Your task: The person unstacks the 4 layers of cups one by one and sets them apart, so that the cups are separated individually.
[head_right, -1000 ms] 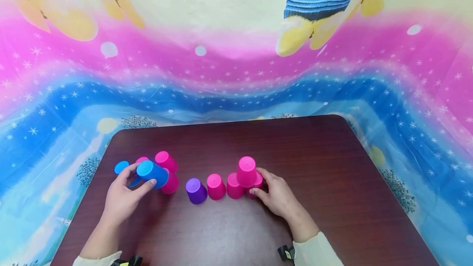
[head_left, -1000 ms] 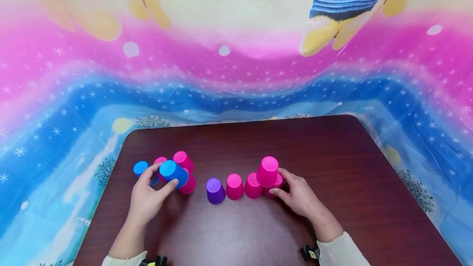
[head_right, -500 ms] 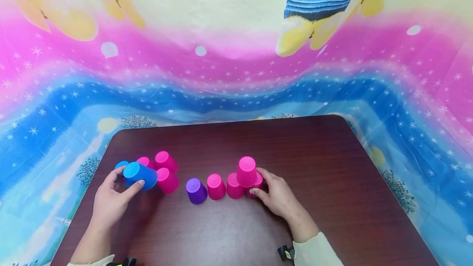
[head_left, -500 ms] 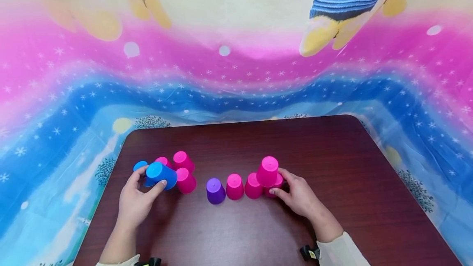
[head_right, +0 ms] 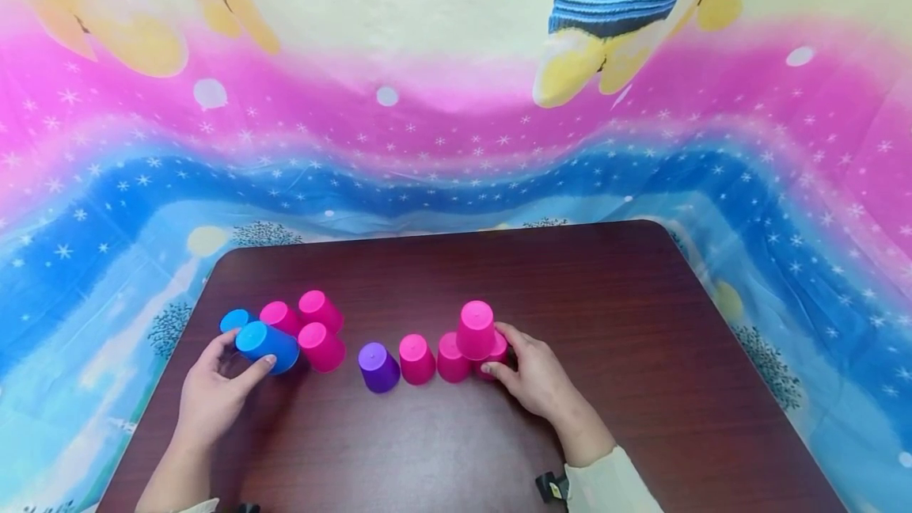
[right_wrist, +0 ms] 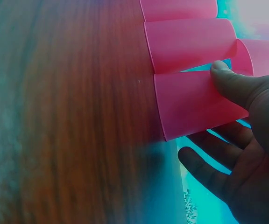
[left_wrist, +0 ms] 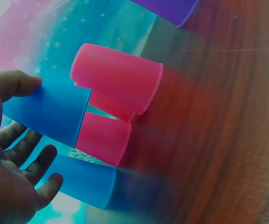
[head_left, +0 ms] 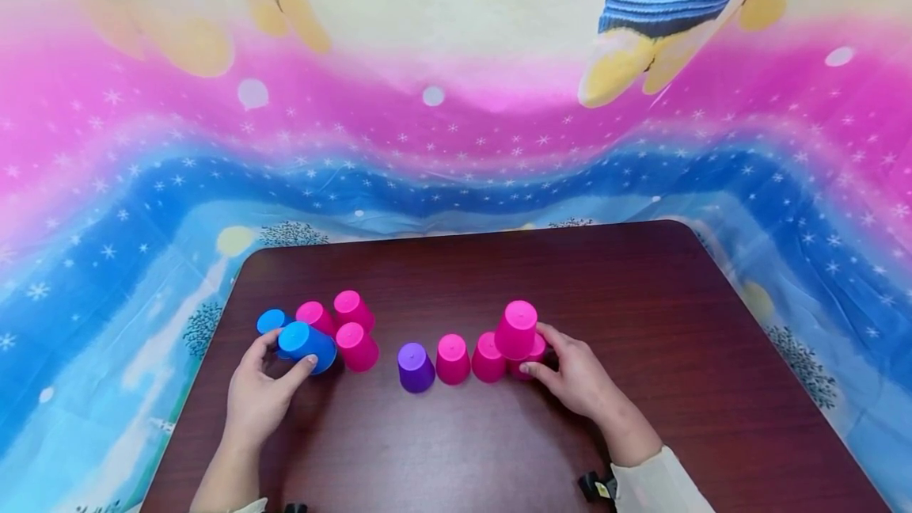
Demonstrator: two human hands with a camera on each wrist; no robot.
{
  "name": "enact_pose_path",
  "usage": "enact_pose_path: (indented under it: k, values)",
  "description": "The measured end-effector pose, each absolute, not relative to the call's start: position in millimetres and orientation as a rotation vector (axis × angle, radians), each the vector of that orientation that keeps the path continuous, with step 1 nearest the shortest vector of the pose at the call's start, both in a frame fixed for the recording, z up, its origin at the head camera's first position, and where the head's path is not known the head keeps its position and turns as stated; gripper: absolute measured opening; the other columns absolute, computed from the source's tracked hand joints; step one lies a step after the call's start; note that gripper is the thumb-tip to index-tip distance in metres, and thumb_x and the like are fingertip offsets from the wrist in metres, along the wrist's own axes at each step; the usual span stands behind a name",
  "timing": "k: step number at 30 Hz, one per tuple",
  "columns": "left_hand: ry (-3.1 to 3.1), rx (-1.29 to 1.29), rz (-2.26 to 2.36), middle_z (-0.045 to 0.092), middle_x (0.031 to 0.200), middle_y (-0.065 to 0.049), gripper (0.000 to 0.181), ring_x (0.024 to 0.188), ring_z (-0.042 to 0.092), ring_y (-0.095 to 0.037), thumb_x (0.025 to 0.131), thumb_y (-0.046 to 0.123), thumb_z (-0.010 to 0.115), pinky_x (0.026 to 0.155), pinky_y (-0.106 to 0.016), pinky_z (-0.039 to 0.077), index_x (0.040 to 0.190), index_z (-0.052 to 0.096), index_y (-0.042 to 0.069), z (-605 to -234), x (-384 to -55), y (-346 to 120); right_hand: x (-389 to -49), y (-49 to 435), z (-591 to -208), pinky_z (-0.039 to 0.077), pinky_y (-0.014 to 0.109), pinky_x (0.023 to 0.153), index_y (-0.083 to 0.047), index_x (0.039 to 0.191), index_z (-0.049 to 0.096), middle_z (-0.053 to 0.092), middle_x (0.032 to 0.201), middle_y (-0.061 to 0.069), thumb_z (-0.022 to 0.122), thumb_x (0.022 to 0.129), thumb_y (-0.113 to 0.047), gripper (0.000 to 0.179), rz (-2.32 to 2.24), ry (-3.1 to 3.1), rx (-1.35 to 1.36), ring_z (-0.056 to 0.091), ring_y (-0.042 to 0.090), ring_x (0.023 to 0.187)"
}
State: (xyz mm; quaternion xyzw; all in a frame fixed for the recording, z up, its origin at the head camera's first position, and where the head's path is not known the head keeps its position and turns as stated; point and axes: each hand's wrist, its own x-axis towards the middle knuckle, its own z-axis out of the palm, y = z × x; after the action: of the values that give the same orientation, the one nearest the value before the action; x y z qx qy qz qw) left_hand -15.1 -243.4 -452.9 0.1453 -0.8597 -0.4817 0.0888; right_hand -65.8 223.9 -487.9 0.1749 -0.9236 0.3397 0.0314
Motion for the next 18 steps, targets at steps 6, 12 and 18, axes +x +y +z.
enact_pose_path:
  k: [6,12,18]
  values:
    - [-2.594,0.474,-1.437,0.051,0.15,-0.022,0.076,0.136,0.048,-0.047,0.09,0.035,0.082,0.102,-0.068,0.047,0.151,0.046,0.007,-464,-15,-243,-65,223,-487,0.057,0.046,0.098,-0.015,0.146,0.055,0.071,0.124,0.005,0.087,0.086,-0.03,0.07,1.052,-2.86,0.531,0.069,0.023,0.112]
    - [-2.603,0.474,-1.437,0.053,0.148,-0.021,0.074,0.133,0.051,-0.046,0.091,0.036,0.082,0.1,-0.068,0.049,0.15,0.047,0.007,-470,-17,-242,-66,223,-487,0.057,0.047,0.097,-0.014,0.145,0.056,0.071,0.123,0.006,0.088,0.085,-0.029,0.07,1.056,-2.857,0.532,0.07,0.024,0.112]
    - [-2.612,0.482,-1.441,0.053,0.148,-0.022,0.074,0.133,0.051,-0.047,0.09,0.036,0.082,0.1,-0.067,0.049,0.149,0.048,0.008,-476,-18,-242,-66,224,-486,0.057,0.047,0.098,-0.015,0.146,0.055,0.071,0.124,0.005,0.088,0.085,-0.029,0.07,1.056,-2.863,0.53,0.069,0.024,0.113]
